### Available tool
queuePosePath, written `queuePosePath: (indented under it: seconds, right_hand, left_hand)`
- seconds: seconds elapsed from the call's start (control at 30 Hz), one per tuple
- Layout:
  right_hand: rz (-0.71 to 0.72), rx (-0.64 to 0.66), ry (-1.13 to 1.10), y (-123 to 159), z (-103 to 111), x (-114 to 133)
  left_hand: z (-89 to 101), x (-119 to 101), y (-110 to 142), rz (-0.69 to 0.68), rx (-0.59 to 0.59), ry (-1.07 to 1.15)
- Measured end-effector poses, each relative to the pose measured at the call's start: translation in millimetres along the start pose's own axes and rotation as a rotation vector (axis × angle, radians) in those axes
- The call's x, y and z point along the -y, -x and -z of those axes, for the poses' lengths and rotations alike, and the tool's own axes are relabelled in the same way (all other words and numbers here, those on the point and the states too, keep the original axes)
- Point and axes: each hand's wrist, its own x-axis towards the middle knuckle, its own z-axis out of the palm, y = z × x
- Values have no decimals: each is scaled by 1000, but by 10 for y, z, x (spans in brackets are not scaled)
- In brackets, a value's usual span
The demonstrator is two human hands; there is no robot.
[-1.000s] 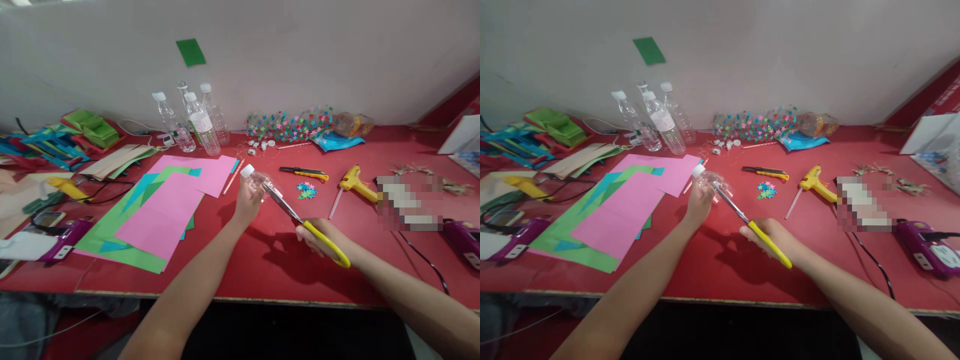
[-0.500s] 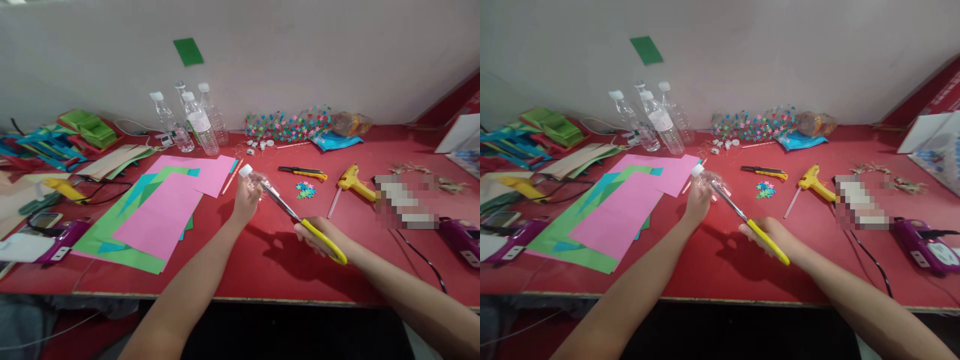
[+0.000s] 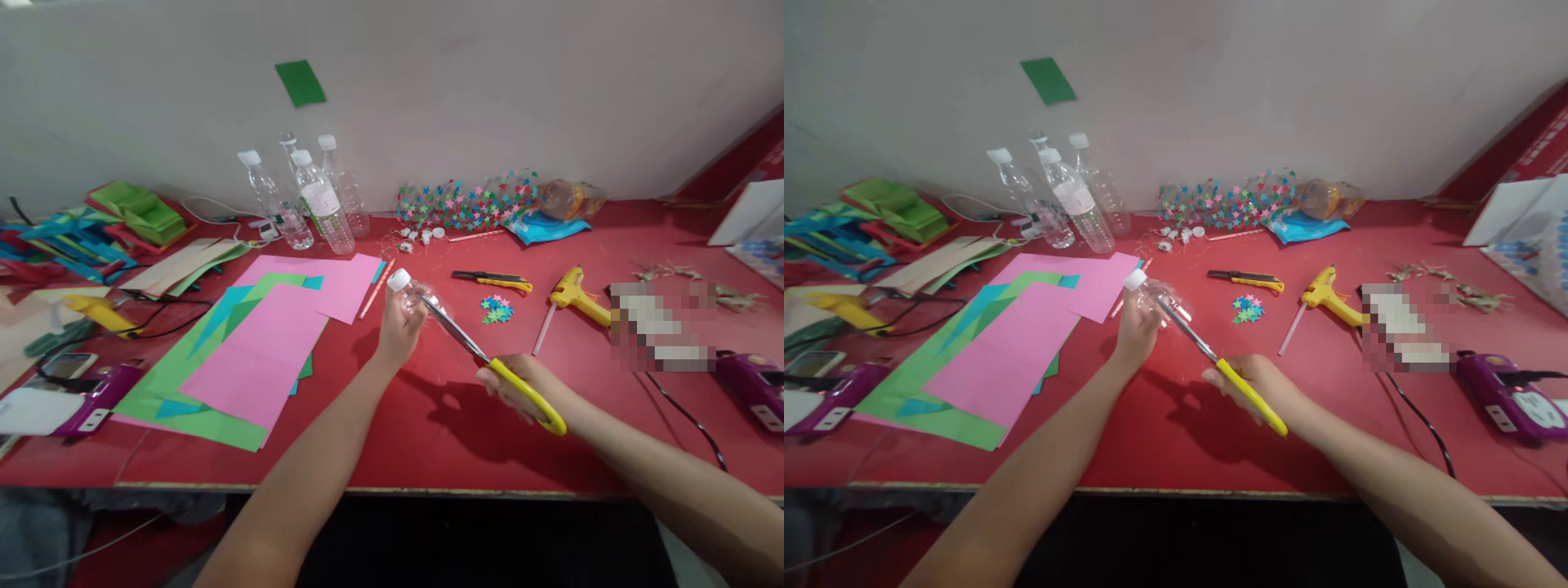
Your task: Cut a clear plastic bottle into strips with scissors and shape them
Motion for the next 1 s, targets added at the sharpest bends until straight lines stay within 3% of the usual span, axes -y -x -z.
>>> queuePosePath:
  seconds: [0.3, 1.0]
  right_hand:
    - [62, 22, 18, 22, 97, 45]
    - [-37, -1, 3, -25, 89, -22]
  left_hand:
    - [11, -14, -10, -81, 45, -113]
    - [5, 3, 11, 3, 62, -56]
